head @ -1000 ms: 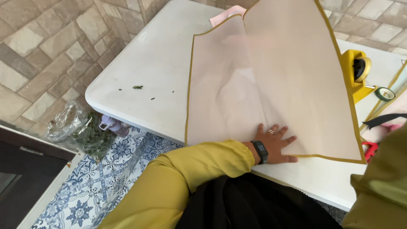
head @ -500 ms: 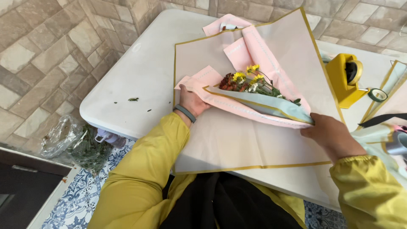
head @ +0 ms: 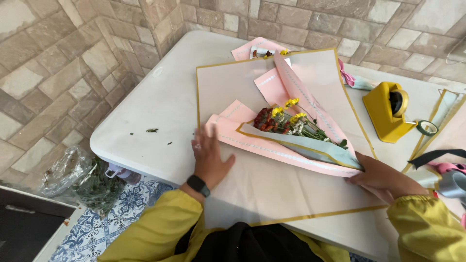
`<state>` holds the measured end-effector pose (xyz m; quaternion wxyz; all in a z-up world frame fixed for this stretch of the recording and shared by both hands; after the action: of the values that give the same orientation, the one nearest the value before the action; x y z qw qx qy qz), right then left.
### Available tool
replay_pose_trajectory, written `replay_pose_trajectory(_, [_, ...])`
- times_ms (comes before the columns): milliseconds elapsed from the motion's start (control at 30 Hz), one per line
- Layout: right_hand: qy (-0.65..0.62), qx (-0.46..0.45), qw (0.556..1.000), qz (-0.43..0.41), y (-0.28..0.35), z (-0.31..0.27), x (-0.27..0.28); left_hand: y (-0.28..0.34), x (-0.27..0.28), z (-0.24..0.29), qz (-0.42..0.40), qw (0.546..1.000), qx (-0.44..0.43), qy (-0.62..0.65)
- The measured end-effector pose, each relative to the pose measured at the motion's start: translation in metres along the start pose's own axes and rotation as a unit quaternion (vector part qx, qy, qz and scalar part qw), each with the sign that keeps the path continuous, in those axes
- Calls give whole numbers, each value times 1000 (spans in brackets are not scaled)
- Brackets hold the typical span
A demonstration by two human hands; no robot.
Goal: The person creates a flower bouquet by wrapping a small bunch of yellow and red flowers in layers of white and pink decorative paper, securing them with tape.
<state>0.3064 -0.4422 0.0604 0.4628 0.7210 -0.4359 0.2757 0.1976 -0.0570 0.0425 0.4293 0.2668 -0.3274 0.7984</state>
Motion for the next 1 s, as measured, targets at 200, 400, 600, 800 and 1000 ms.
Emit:
replay_pose_trajectory(200, [89, -46, 995, 16, -6, -3, 1, 76, -51, 42, -285, 914, -276, -82])
replay_pose_trajectory(400, [122, -1, 992, 33, -23, -24, -16, 82, -48, 40, -292, 917, -254, -100])
replay_pose_trajectory(600, [148, 51, 985, 77, -19, -54, -12, 79, -41, 37, -323, 909, -239, -112])
replay_pose_trajectory(800, [195, 148, 960, 139, -41, -65, -25, 86, -29, 50, -288, 910, -279, -105])
replay_pose_trajectory(1000, [223, 162, 950, 146, -34, -53, -16, 102, -16, 50, -315, 885, -339, -52])
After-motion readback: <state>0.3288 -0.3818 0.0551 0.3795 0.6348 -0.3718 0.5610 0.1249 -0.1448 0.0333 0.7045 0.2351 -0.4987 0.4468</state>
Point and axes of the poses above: each hand's wrist, its own y-axis away from the middle knuckle, its own x-axis out of the back of the hand, z = x × y, the point moved 9 cm from there along -y, towards the middle knuckle, and after that the axes turned 2 degrees about z, right-handed, at the moved point
